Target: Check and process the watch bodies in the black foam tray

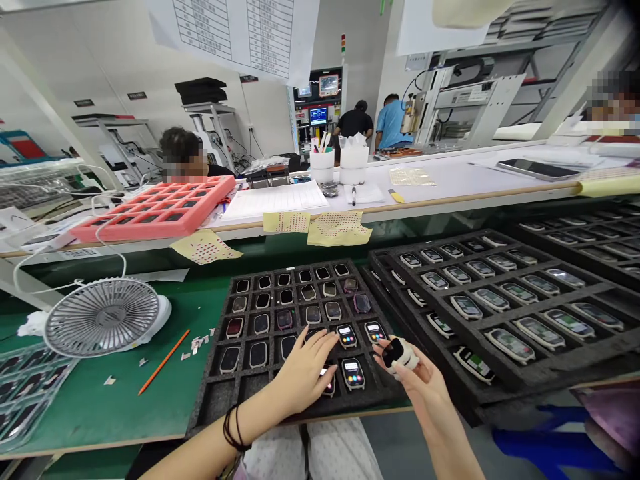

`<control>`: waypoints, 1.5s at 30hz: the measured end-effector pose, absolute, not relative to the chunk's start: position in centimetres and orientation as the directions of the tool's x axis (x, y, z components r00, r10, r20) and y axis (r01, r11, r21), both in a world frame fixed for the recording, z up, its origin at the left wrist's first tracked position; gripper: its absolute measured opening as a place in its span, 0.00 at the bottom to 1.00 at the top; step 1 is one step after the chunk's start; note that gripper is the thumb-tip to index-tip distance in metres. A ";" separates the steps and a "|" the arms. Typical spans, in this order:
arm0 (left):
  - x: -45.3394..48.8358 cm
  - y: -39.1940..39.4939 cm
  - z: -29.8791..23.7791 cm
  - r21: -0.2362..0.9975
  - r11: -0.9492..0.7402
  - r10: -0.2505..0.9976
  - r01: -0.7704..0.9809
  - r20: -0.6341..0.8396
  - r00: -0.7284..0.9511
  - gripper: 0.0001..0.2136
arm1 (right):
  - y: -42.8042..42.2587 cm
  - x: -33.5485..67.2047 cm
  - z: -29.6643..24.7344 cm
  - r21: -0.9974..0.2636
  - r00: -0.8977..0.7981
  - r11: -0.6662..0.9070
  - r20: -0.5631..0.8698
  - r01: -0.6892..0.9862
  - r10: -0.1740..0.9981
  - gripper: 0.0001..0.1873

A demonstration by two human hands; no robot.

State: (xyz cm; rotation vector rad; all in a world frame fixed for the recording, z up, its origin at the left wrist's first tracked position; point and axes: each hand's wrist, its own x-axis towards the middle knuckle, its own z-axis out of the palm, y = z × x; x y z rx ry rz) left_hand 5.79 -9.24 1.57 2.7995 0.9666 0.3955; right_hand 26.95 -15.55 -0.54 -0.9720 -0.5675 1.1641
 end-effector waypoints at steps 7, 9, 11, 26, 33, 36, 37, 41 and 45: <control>4.1 -9.4 3.2 0.304 -0.740 0.671 0.600 0.277 0.688 0.22 | -15.4 23.8 -0.1 -0.878 0.146 -0.051 -0.136 -0.476 0.980 0.23; 2.7 -10.2 3.8 0.363 -0.756 0.644 0.544 0.265 0.718 0.24 | -15.3 22.3 0.0 -0.875 0.054 -0.097 -0.139 -0.475 0.989 0.24; 1.1 -11.2 4.1 0.432 -0.773 0.592 0.464 0.231 0.772 0.26 | -15.3 20.8 0.0 -0.880 -0.048 -0.140 -0.132 -0.454 0.990 0.24; -7.1 -13.9 0.8 0.479 -0.793 0.581 0.376 0.414 0.700 0.24 | -16.0 11.0 -0.7 -0.771 -0.416 -0.434 -0.242 -0.466 0.876 0.25; -8.7 -13.6 0.4 0.466 -0.774 0.623 0.428 0.439 0.648 0.24 | -15.9 11.0 -1.1 -0.901 -0.285 -0.317 -0.233 -0.297 0.930 0.26; -9.2 -13.3 0.0 0.432 -0.729 0.682 0.531 0.384 0.623 0.24 | -15.9 11.5 -1.3 -0.987 -0.087 -0.149 -0.145 -0.051 0.986 0.24; -9.2 -13.2 -0.1 0.409 -0.719 0.693 0.562 0.351 0.630 0.24 | -15.9 11.5 -1.6 -0.994 -0.032 -0.078 -0.080 0.075 0.996 0.22; -9.0 -13.3 -0.8 0.293 -0.716 0.696 0.634 0.230 0.680 0.19 | -15.8 11.0 -3.1 -0.837 -0.033 0.191 0.203 0.513 0.979 0.16; -8.7 -13.8 -1.7 0.277 -0.706 0.708 0.652 0.261 0.657 0.16 | -15.6 10.7 -4.6 -0.635 -0.063 0.285 0.349 0.718 0.935 0.15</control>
